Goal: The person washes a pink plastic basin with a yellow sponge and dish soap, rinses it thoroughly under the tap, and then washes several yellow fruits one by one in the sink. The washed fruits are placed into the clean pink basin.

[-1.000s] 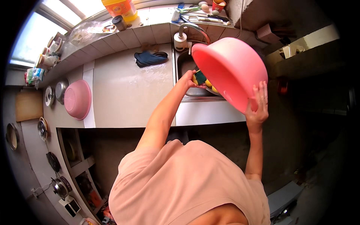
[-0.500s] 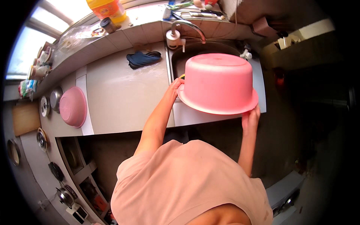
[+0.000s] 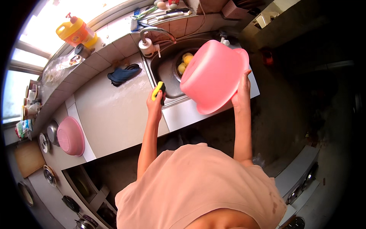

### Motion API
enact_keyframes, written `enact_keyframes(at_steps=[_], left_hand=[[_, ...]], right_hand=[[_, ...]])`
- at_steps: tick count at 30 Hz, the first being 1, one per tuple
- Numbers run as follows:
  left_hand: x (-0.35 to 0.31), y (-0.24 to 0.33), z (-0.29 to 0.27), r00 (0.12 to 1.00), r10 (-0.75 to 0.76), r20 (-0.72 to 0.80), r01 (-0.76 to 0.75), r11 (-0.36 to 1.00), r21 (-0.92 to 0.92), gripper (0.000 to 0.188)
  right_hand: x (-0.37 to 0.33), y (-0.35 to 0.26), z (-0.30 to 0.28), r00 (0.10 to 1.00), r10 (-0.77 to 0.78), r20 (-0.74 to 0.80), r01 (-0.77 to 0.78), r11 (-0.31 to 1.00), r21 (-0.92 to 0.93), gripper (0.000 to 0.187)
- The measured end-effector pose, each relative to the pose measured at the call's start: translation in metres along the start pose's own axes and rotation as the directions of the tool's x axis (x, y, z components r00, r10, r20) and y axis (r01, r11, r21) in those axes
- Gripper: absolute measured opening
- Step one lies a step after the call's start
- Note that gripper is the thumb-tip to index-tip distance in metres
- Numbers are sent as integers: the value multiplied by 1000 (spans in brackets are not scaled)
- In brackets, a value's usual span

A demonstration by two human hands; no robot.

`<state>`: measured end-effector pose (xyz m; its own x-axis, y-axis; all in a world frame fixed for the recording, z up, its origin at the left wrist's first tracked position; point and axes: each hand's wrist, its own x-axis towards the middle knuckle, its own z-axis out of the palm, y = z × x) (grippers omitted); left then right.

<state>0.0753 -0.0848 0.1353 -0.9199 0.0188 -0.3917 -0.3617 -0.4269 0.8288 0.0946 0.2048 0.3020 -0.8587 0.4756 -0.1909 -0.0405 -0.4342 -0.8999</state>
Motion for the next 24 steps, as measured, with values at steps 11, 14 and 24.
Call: enact_keyframes(at_steps=[11,14,24], left_hand=[[-73,68,164,346,520,781,-937,159,310,49],[-41,74,183,233,494,838,-918,-173,357,53],[6,108,193,303,525,796,-921,-54,386,36]], right_hand=[[6,7,28,988,-72,136,85,992,-97,70],[12,12,18,980,-128,154,165,950,-265,63],[-15,9,24,910,-234,341,383,791,-478,64]])
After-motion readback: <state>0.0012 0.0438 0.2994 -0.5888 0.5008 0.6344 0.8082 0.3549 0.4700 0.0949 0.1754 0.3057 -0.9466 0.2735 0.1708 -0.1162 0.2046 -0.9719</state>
